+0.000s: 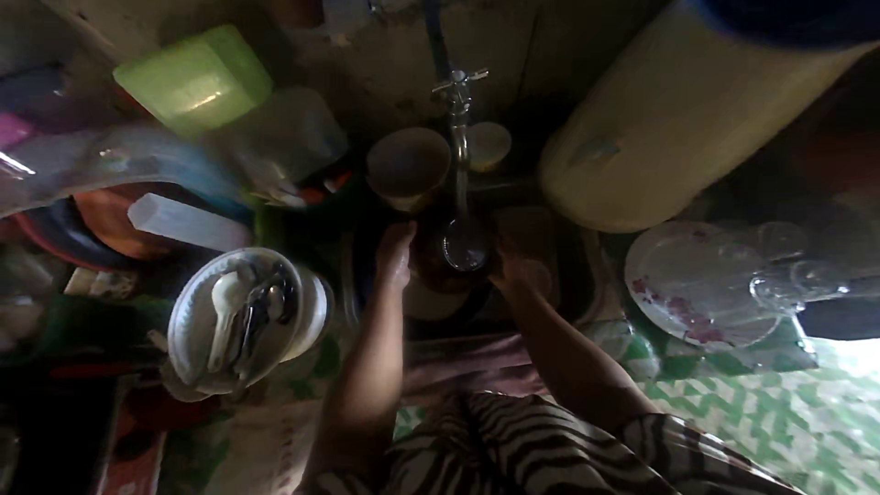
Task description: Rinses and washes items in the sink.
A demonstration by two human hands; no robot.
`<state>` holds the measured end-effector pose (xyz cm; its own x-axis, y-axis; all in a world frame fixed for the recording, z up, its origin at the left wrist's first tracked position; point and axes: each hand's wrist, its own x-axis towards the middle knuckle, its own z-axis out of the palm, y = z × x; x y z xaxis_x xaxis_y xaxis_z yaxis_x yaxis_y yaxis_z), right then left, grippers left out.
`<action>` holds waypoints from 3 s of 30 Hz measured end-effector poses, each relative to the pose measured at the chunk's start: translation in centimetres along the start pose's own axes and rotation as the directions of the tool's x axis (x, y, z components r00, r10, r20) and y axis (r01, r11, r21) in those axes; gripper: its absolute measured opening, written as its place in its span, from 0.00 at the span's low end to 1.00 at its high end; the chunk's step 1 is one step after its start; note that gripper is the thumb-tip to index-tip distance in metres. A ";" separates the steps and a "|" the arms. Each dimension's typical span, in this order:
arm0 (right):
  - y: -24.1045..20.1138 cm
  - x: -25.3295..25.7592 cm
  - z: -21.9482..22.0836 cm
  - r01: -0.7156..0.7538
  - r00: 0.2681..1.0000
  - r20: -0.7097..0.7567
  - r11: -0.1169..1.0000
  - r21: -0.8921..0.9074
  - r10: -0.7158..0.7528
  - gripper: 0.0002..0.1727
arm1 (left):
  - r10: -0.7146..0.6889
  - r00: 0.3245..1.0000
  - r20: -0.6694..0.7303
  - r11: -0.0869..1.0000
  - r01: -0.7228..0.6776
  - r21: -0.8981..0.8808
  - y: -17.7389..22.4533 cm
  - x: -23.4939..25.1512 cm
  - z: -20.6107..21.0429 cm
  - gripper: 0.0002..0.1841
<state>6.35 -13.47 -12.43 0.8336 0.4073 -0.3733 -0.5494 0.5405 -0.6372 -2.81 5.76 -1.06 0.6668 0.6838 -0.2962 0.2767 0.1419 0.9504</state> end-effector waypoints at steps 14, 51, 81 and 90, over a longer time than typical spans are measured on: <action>-3.1 -2.3 -2.7 -0.058 0.965 -0.252 0.997 0.044 0.067 0.23 | -0.061 0.911 0.409 0.926 -0.101 0.363 5.6 3.1 6.8 0.17; 1.6 0.4 0.9 -0.121 0.992 0.053 0.978 0.169 0.113 0.38 | 0.030 0.934 0.356 0.808 -0.233 0.542 6.5 -1.5 1.4 0.12; -2.4 2.5 4.9 -0.345 0.938 -0.237 0.762 -0.549 0.254 0.37 | -0.192 0.974 -0.117 0.958 0.212 0.192 -2.7 -2.2 -1.6 0.24; -6.4 5.2 10.6 -0.051 0.979 -0.031 0.096 -0.994 0.203 0.29 | -0.444 0.853 -0.274 0.835 0.283 -0.471 -8.6 -0.9 0.9 0.21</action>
<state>13.55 -7.02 -3.16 0.7063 0.4853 -0.5154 -0.0378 -0.7011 -0.7120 -5.18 3.30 -9.10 0.2565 0.7168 -0.6484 0.0936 0.6493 0.7548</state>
